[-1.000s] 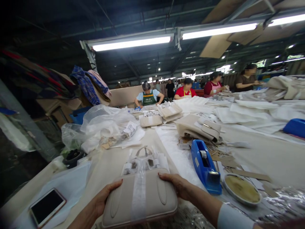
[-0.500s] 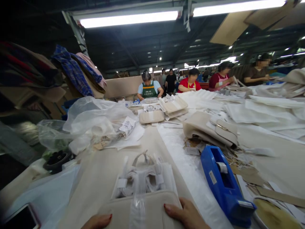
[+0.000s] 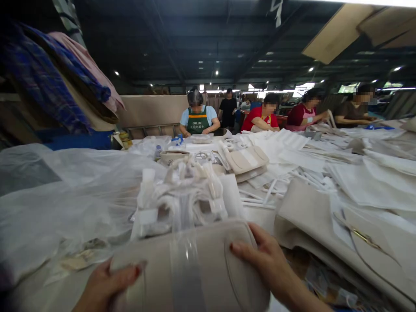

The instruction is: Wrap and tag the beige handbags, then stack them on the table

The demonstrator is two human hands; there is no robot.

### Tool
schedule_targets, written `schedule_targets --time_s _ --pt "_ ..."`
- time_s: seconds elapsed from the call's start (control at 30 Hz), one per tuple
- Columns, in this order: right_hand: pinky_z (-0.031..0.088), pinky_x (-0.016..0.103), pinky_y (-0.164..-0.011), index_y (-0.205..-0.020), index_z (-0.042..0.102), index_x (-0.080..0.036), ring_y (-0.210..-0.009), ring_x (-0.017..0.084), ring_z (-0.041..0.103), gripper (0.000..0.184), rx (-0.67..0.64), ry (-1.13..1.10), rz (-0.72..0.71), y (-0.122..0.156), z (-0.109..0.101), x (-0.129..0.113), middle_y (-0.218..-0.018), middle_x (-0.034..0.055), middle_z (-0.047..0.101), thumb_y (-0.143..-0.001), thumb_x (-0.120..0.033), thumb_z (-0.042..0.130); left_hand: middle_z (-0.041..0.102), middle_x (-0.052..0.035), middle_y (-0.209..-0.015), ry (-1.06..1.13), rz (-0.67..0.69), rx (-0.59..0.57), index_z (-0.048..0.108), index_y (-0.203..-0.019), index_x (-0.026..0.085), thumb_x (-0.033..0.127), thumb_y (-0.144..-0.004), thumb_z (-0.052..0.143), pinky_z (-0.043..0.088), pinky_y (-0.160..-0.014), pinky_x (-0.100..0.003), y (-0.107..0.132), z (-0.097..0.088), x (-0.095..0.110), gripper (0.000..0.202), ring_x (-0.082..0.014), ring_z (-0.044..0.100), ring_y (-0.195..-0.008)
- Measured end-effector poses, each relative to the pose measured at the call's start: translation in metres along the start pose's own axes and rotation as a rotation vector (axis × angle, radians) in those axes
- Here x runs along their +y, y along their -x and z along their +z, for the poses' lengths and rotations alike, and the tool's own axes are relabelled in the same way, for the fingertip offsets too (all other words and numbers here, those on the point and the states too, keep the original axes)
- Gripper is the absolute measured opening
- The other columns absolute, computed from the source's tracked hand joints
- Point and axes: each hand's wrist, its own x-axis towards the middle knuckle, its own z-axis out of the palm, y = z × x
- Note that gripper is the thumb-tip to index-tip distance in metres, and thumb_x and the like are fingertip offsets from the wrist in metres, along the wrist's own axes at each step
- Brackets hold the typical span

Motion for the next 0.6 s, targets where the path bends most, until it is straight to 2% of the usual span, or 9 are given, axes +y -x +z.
schedule_targets --time_s 0.07,0.13,0.17,0.23,0.27,0.33,0.43,0.5,0.6 --pt "0.051 0.031 -0.061 -0.099 0.063 -0.018 -0.072 0.022 0.064 0.05 0.048 -0.008 -0.199 -0.065 -0.001 -0.048 -0.085 0.0058 0.069 -0.061 -0.048 0.074 0.069 -0.0047 -0.07 0.081 0.177 0.014 0.067 -0.086 0.012 0.032 -0.038 0.083 0.051 -0.058 -0.033 -0.047 0.036 0.055 0.055 -0.0242 0.063 -0.062" --pt "0.049 0.028 -0.055 -0.092 0.063 -0.014 -0.065 0.02 0.061 0.049 0.099 0.041 -0.368 -0.134 -0.006 -0.085 -0.078 0.005 0.068 -0.059 -0.05 0.072 0.069 -0.0056 -0.073 0.168 0.325 0.009 0.066 -0.085 0.01 0.027 -0.036 0.083 0.05 -0.055 -0.028 -0.099 0.07 0.107 0.055 -0.02 0.061 -0.06" --pt "0.048 0.029 -0.055 -0.09 0.063 -0.013 -0.064 0.019 0.061 0.05 0.12 0.061 -0.406 -0.168 -0.009 -0.099 -0.077 0.0048 0.067 -0.059 -0.051 0.071 0.069 -0.0061 -0.074 0.189 0.363 0.003 0.066 -0.086 0.008 0.025 -0.038 0.082 0.05 -0.055 -0.028 -0.126 0.084 0.128 0.054 -0.0192 0.061 -0.061" --pt "0.049 0.03 -0.059 -0.088 0.062 -0.012 -0.067 0.02 0.06 0.051 0.169 0.108 -0.457 -0.232 -0.014 -0.116 -0.078 0.0051 0.067 -0.06 -0.054 0.068 0.067 -0.0045 -0.073 0.229 0.413 0.064 0.065 -0.085 0.008 0.02 -0.044 0.079 0.05 -0.055 -0.026 -0.18 0.104 0.158 0.045 -0.0168 0.06 -0.06" --pt "0.05 0.032 -0.062 -0.088 0.062 -0.012 -0.07 0.021 0.061 0.051 0.194 0.142 -0.472 -0.261 -0.016 -0.119 -0.079 0.0059 0.066 -0.061 -0.055 0.066 0.067 -0.003 -0.072 0.236 0.422 0.088 0.064 -0.085 0.008 0.018 -0.049 0.076 0.05 -0.056 -0.024 -0.206 0.111 0.165 0.04 -0.0153 0.059 -0.06" --pt "0.05 0.036 -0.072 -0.093 0.061 -0.012 -0.083 0.025 0.061 0.05 0.25 0.23 -0.494 -0.314 -0.019 -0.115 -0.088 0.0083 0.066 -0.065 -0.053 0.064 0.066 -0.0017 -0.074 0.226 0.402 0.122 0.063 -0.086 0.01 0.016 -0.06 0.071 0.052 -0.061 -0.024 -0.255 0.12 0.169 0.029 -0.0137 0.059 -0.062" --pt "0.041 0.043 -0.094 -0.104 0.056 -0.012 -0.111 0.029 0.052 0.044 0.325 0.395 -0.49 -0.374 -0.02 -0.087 -0.111 0.0125 0.061 -0.072 -0.042 0.064 0.068 -0.0076 -0.084 0.156 0.276 0.129 0.062 -0.088 0.008 0.016 -0.071 0.065 0.055 -0.069 -0.033 -0.311 0.129 0.155 0.019 -0.0182 0.063 -0.071" --pt "0.033 0.049 -0.101 -0.105 0.053 -0.013 -0.119 0.032 0.046 0.034 0.343 0.511 -0.462 -0.397 -0.022 -0.065 -0.117 0.0148 0.057 -0.08 -0.035 0.059 0.067 -0.0108 -0.095 0.096 0.202 0.112 0.061 -0.093 0.004 0.015 -0.074 0.064 0.055 -0.074 -0.038 -0.335 0.136 0.144 0.021 -0.0214 0.065 -0.079" --pt "0.029 0.056 -0.102 -0.108 0.05 -0.014 -0.12 0.034 0.044 0.025 0.353 0.665 -0.43 -0.408 -0.022 -0.047 -0.119 0.0153 0.055 -0.091 -0.031 0.043 0.063 -0.0067 -0.112 0.024 0.199 0.085 0.059 -0.106 0.007 0.017 -0.075 0.067 0.052 -0.084 -0.036 -0.348 0.149 0.136 0.033 -0.0222 0.062 -0.097"
